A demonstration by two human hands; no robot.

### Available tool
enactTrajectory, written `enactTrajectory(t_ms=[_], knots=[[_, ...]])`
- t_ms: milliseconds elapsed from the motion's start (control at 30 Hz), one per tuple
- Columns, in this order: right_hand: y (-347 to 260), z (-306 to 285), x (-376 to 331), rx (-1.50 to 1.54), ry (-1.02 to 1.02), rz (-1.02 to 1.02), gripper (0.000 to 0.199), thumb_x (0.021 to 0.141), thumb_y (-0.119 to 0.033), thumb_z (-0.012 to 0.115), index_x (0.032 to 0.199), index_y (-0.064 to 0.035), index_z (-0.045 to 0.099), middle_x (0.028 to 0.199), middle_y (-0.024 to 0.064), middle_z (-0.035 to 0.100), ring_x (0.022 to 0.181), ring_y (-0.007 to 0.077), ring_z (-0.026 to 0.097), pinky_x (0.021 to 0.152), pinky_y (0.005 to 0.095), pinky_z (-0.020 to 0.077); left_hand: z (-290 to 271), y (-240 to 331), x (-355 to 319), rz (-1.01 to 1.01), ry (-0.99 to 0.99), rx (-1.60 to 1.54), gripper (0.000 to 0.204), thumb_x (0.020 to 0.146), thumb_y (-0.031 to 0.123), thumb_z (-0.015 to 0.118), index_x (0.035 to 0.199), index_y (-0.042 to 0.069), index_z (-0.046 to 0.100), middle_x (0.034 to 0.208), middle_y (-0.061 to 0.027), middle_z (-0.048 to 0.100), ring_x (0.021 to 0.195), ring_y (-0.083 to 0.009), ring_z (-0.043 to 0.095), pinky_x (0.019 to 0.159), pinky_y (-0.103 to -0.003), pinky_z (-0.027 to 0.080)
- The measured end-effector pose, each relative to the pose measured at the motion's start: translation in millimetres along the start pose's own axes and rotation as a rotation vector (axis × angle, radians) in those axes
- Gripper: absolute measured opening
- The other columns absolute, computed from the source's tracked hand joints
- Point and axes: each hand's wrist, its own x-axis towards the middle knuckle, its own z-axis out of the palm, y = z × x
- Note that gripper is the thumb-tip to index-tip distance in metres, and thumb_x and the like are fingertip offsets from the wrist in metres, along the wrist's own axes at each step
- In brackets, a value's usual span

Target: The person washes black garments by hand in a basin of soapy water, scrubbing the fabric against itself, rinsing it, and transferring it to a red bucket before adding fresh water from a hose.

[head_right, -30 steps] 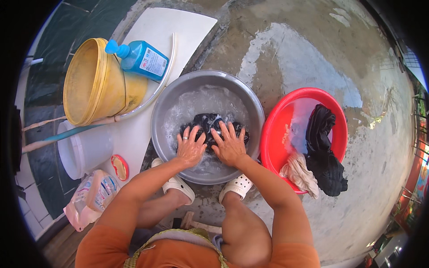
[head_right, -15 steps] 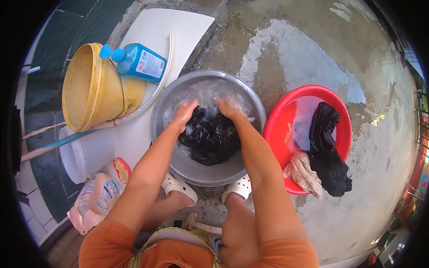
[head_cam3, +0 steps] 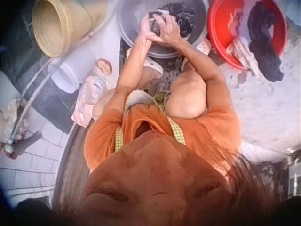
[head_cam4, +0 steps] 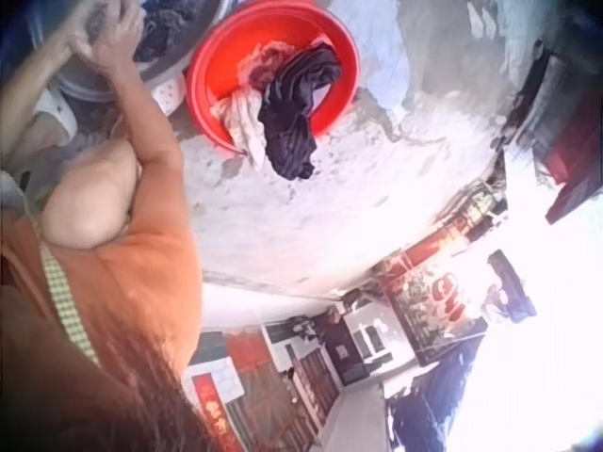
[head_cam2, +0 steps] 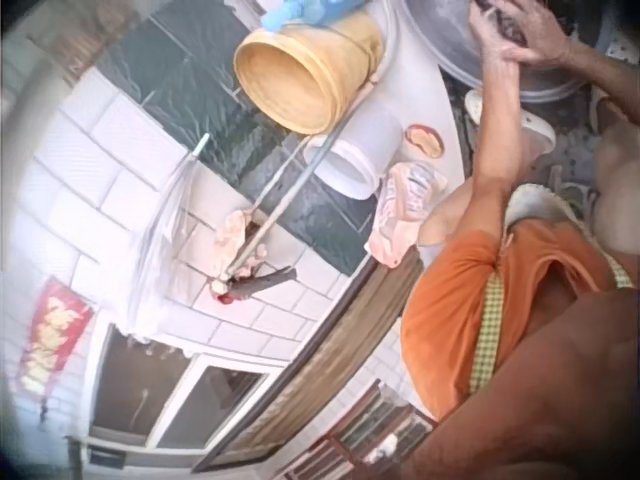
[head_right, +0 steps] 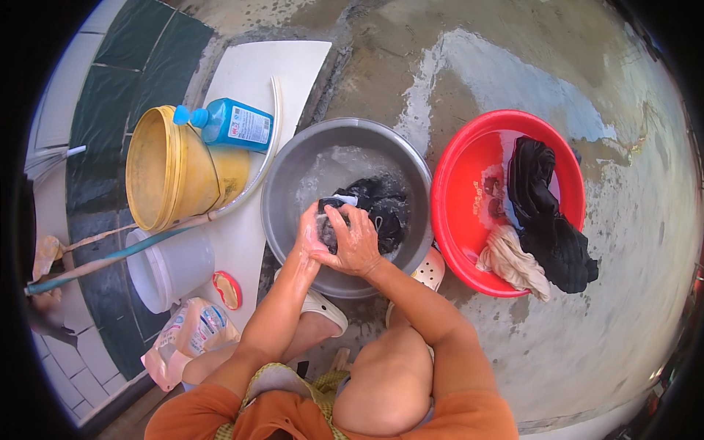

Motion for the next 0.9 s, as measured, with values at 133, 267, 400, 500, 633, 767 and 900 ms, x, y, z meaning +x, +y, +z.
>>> enactTrajectory(t_ms=[133,267,400,500,633,767,900], knots=[[12.5,0.6,20.6,0.127,-0.206,0.341,0.040,0.074,-0.035,0.062,0.099,-0.0060,0.052,0.089,0.0172,0.058,0.084,0.0356,0.057,0.068,0.0433,0.0467,36.4,-2.8,-28.2,-0.032,0.223,-0.071,0.031,0.088,0.032,0.042,0.087,0.007,0.060,0.086,-0.0083,0.063,0.078,-0.0202,0.062,0.073,-0.035,0.050],[16.3,6.1,56.0,0.118,-0.515,0.655,0.043,0.079,-0.043,0.052,0.097,-0.0044,0.059,0.094,0.0223,0.062,0.093,0.0392,0.057,0.076,0.0455,0.0461,39.8,0.8,-37.6,-0.055,0.236,-0.039,0.033,0.088,0.031,0.040,0.096,0.005,0.059,0.091,-0.0100,0.064,0.081,-0.0227,0.063,0.074,-0.037,0.051],[60.1,8.3,89.4,0.079,-0.443,0.915,0.049,0.083,-0.051,0.044,0.101,-0.0100,0.064,0.100,0.0228,0.061,0.097,0.0385,0.057,0.084,0.0455,0.0436,18.6,-17.8,-36.0,0.013,0.069,0.103,0.042,0.089,0.037,0.041,0.103,0.000,0.056,0.096,-0.0120,0.063,0.081,-0.0238,0.063,0.076,-0.038,0.052],[68.9,-15.7,104.2,-0.080,-0.461,0.754,0.052,0.083,-0.054,0.045,0.107,-0.0114,0.062,0.101,0.0245,0.059,0.100,0.0371,0.055,0.084,0.0458,0.0431,8.6,13.0,-22.7,-0.082,0.145,-0.035,0.049,0.088,0.044,0.044,0.106,0.001,0.056,0.098,-0.0137,0.063,0.084,-0.0234,0.063,0.080,-0.039,0.051],[73.4,14.8,67.3,-0.427,-0.372,0.367,0.059,0.079,-0.051,0.057,0.128,-0.0217,0.042,0.114,0.0176,0.049,0.107,0.0371,0.047,0.082,0.0480,0.0444,-25.1,25.9,7.2,0.387,0.509,1.253,0.070,0.080,0.043,0.059,0.136,0.021,0.023,0.126,-0.0181,0.039,0.108,-0.0354,0.050,0.093,-0.042,0.041],[112.7,28.4,60.4,-0.395,-0.569,0.464,0.054,0.079,-0.048,0.057,0.123,-0.0218,0.043,0.108,0.0208,0.051,0.092,0.0388,0.057,0.076,0.0482,0.0481,-9.9,0.9,21.9,0.277,0.564,1.796,0.065,0.082,0.041,0.055,0.136,0.018,0.026,0.125,-0.0262,0.035,0.108,-0.0448,0.045,0.089,-0.051,0.038],[110.1,33.9,81.8,-0.337,-0.560,0.632,0.021,0.084,-0.029,0.049,0.096,-0.0132,0.058,0.088,0.0155,0.061,0.090,0.0337,0.059,0.077,0.0445,0.0477,-30.8,29.1,48.8,0.537,0.282,1.460,0.046,0.083,0.032,0.056,0.122,0.008,0.045,0.110,-0.0213,0.054,0.102,-0.0377,0.053,0.087,-0.045,0.041]])
